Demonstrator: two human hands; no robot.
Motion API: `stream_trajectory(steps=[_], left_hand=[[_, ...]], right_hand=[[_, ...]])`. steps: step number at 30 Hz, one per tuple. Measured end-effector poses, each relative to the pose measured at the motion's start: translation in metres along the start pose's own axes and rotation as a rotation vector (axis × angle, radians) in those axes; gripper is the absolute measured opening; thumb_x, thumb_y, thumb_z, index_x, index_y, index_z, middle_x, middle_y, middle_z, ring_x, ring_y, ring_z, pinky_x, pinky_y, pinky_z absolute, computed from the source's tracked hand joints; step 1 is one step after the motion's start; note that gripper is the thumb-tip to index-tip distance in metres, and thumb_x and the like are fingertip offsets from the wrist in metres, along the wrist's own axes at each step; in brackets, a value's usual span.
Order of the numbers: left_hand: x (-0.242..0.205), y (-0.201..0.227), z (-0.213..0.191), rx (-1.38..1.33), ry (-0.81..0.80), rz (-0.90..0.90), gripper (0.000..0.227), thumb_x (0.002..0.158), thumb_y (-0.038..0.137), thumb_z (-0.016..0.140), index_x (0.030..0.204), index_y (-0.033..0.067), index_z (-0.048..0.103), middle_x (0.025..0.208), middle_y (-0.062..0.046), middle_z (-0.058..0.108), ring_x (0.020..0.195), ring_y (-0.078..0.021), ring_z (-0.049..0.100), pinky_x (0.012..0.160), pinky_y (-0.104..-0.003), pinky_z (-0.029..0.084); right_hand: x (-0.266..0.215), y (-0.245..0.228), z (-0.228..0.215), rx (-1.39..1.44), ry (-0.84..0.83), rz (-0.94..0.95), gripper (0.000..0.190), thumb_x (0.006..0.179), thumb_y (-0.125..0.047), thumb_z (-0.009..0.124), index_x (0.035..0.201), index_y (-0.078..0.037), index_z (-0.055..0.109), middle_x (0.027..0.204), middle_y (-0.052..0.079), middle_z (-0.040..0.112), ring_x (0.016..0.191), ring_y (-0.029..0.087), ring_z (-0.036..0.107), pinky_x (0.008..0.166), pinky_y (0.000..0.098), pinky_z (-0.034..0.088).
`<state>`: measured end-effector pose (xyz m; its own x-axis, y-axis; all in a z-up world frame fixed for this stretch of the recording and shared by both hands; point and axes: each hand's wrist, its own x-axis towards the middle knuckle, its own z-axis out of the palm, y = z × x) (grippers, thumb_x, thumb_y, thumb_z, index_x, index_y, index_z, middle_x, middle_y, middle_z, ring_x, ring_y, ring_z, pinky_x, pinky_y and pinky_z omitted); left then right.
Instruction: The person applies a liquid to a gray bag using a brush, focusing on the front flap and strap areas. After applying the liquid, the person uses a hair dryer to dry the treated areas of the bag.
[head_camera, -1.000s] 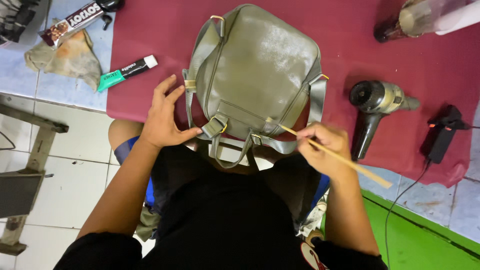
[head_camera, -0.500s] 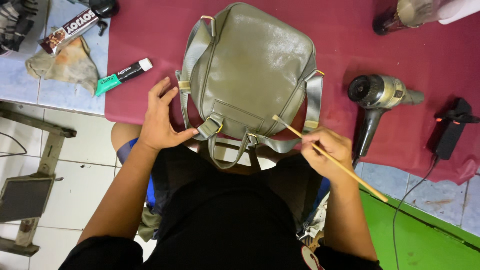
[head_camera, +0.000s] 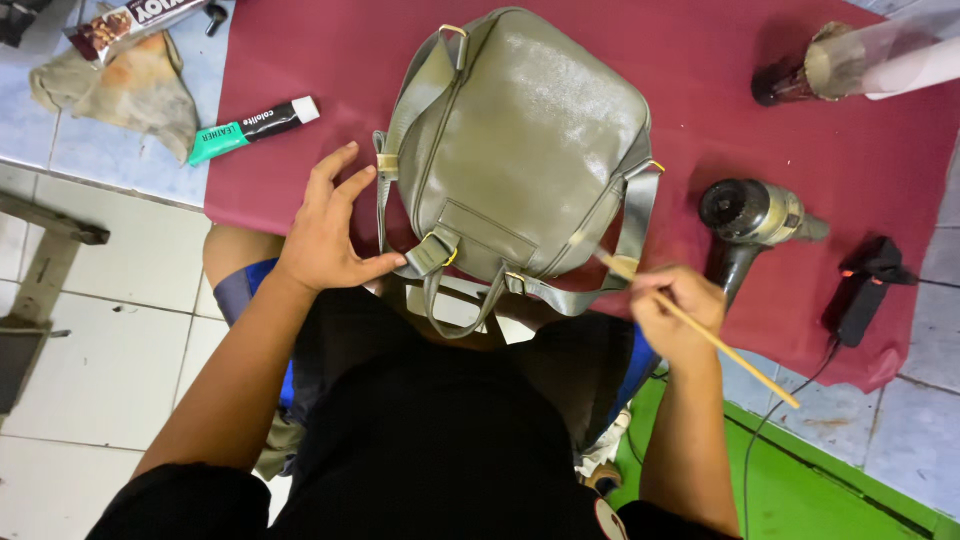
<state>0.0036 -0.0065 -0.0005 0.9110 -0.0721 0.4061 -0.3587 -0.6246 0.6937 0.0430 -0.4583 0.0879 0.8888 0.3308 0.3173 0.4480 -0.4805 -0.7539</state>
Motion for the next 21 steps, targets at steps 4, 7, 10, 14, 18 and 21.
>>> stream_trajectory(steps=[4,7,10,14,18,21], left_hand=[[-0.002,-0.002,0.002,0.009,0.017,0.002,0.105,0.066,0.058,0.091,0.147,0.0070,0.050,0.154,-0.024,0.037,0.141,-0.0486,0.044,0.119,-0.056,0.036],[-0.002,-0.003,0.001,0.013,0.025,0.009,0.105,0.065,0.059,0.091,0.147,0.0077,0.050,0.154,-0.024,0.039,0.141,-0.0488,0.045,0.118,-0.056,0.037],[-0.002,-0.002,0.002,0.019,0.007,-0.002,0.104,0.066,0.058,0.090,0.148,0.0082,0.049,0.155,-0.024,0.038,0.141,-0.0481,0.044,0.120,-0.056,0.034],[-0.002,-0.003,0.003,0.024,0.011,-0.001,0.104,0.066,0.059,0.090,0.148,0.0080,0.050,0.155,-0.023,0.038,0.142,-0.0473,0.044,0.121,-0.056,0.033],[-0.003,-0.008,0.003,0.000,0.030,0.028,0.104,0.068,0.065,0.086,0.146,0.0071,0.052,0.153,-0.026,0.041,0.141,-0.0495,0.044,0.120,-0.057,0.032],[-0.004,-0.007,0.000,0.014,0.026,0.040,0.104,0.069,0.065,0.087,0.148,0.0081,0.051,0.154,-0.026,0.042,0.140,-0.0479,0.046,0.120,-0.057,0.032]], right_hand=[[0.008,0.007,-0.003,0.026,0.062,0.002,0.009,0.082,0.011,0.070,0.085,0.005,0.075,0.068,0.017,0.068,0.054,0.023,0.059,0.053,0.0344,0.047],[0.017,0.004,0.002,0.101,-0.036,0.011,0.009,0.075,0.008,0.073,0.077,0.000,0.075,0.064,0.013,0.068,0.050,0.023,0.060,0.051,0.0332,0.049],[0.028,0.014,-0.002,-0.017,0.020,-0.006,0.010,0.079,0.010,0.070,0.081,0.001,0.075,0.067,0.017,0.068,0.054,0.030,0.061,0.055,0.0373,0.049],[0.030,0.019,-0.004,-0.080,0.077,-0.010,0.011,0.083,0.011,0.069,0.085,0.003,0.076,0.070,0.020,0.068,0.058,0.031,0.062,0.057,0.0398,0.048],[0.015,0.001,0.000,-0.048,-0.082,0.048,0.011,0.072,0.004,0.073,0.078,-0.005,0.077,0.061,0.013,0.065,0.051,0.028,0.061,0.052,0.0388,0.049],[0.033,-0.027,0.014,0.061,-0.026,0.004,0.011,0.077,0.009,0.069,0.079,0.000,0.074,0.066,0.014,0.067,0.055,0.023,0.062,0.057,0.0319,0.051]])
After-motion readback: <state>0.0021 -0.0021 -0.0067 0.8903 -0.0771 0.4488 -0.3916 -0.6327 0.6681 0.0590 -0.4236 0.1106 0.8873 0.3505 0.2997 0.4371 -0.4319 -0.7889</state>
